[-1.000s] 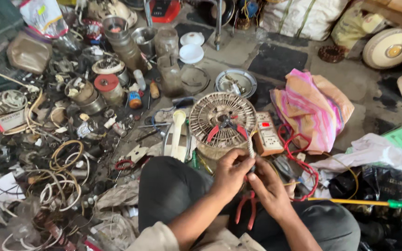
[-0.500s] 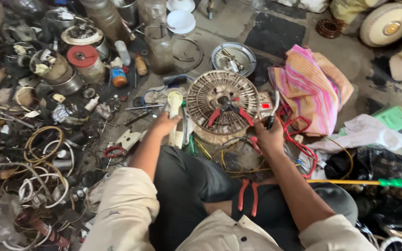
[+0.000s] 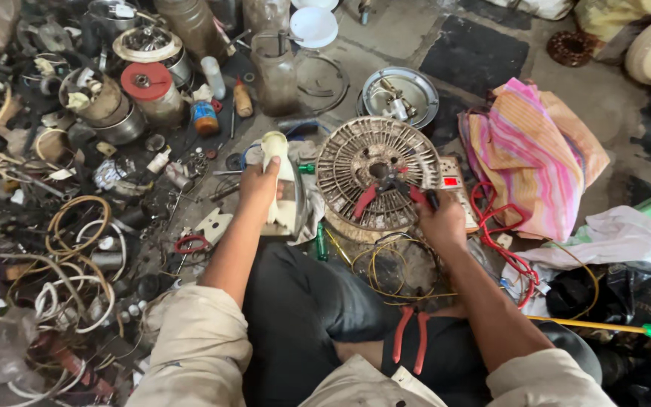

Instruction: The person repairs an electric iron by stripping and connecting wires, testing the internal components with a screwdriver, and reassembling the heating element housing.

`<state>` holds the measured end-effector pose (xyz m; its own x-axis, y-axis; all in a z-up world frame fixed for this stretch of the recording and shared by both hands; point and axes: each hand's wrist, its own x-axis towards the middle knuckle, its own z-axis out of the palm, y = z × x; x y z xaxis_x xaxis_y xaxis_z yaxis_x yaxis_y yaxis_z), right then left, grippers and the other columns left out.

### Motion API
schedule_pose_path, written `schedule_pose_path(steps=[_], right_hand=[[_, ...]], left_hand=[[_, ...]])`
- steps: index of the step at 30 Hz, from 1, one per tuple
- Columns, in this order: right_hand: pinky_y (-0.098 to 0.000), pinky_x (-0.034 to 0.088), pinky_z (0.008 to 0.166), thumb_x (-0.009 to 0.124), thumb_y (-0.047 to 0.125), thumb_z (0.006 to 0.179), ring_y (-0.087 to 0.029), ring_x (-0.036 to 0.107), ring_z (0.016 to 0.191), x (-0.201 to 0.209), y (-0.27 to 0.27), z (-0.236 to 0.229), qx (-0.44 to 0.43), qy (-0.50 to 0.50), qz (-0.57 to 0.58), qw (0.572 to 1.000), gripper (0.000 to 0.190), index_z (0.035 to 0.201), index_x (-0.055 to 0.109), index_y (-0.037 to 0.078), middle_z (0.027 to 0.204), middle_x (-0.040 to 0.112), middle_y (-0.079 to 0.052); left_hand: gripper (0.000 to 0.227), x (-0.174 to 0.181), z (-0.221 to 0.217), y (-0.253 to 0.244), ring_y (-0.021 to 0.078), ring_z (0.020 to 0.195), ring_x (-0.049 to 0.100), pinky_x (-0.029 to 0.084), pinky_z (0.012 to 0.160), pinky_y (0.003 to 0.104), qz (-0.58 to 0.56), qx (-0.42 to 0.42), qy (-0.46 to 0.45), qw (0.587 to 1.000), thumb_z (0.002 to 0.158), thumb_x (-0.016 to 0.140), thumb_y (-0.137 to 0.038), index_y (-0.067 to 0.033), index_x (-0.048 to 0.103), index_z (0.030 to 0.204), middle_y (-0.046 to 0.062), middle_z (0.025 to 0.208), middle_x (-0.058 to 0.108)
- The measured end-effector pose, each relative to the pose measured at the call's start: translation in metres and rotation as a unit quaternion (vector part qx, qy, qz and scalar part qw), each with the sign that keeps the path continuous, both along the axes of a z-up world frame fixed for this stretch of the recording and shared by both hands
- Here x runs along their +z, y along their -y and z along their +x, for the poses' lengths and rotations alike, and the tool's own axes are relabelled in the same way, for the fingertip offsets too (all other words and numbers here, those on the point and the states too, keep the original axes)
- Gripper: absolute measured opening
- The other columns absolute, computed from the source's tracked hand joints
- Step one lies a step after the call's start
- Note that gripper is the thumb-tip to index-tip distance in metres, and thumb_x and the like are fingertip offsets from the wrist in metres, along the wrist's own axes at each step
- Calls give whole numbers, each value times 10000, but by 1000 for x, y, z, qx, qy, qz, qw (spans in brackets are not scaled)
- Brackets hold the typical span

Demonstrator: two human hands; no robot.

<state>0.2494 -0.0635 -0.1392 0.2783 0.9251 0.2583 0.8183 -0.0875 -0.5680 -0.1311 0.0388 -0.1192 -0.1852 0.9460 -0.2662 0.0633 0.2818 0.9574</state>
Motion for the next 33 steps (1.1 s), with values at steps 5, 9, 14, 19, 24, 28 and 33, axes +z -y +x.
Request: schedule_pose_path(steps=[5,9,14,19,24,28,33], right_hand=[[-494,523,839,779,193,839,-427,657,947,1,28,19,-14,-33,87,996,333,1062,680,-35,1021,676,-249],[-501,512,806,783,195,851,-429,650,903,-2,49,38,-77,-32,78,993,315,1031,675,-40,953,665,-241],[-508,522,764,786,261,874,-453,663,854,-18,92,57,-134,-47,32,989,331,993,664,-22,879,676,-252],[-509,554,783,772,360,839,-446,717,864,-44,113,58,-186,-104,-85,973,378,931,674,6,851,722,-266],[-563,530,835,725,329,817,-479,682,947,-67,113,57,-203,-57,-187,960,361,1040,706,47,922,719,-274],[-552,531,873,689,247,829,-476,687,948,-90,111,59,-161,-23,-134,978,319,1033,685,2,964,714,-284],[-542,528,840,661,216,865,-469,679,938,-81,106,57,-158,-86,-65,981,260,1046,701,34,944,713,-270]], left_hand=[[383,81,11,-3,186,536,639,508,494,339,23,-60,47,997,979,647,-352,29,673,954,99,694,698],[360,130,40,-17,204,614,681,557,555,353,-10,-128,106,986,976,655,-314,44,689,998,118,778,718],[368,127,96,-44,252,666,691,599,611,395,-59,-158,221,961,978,655,-298,62,668,1057,156,845,712],[329,93,175,-59,290,684,713,619,639,432,-66,-183,268,943,978,640,-240,77,615,1063,175,842,698],[257,76,217,-54,248,678,689,617,615,416,-13,-180,265,947,989,630,-171,75,595,1053,125,815,650],[241,69,223,-42,229,654,631,561,574,398,41,-235,326,915,1052,638,-140,74,528,1032,114,822,586],[151,112,218,-31,269,621,642,575,548,427,16,-199,252,947,962,560,-49,10,551,1100,142,834,598]])
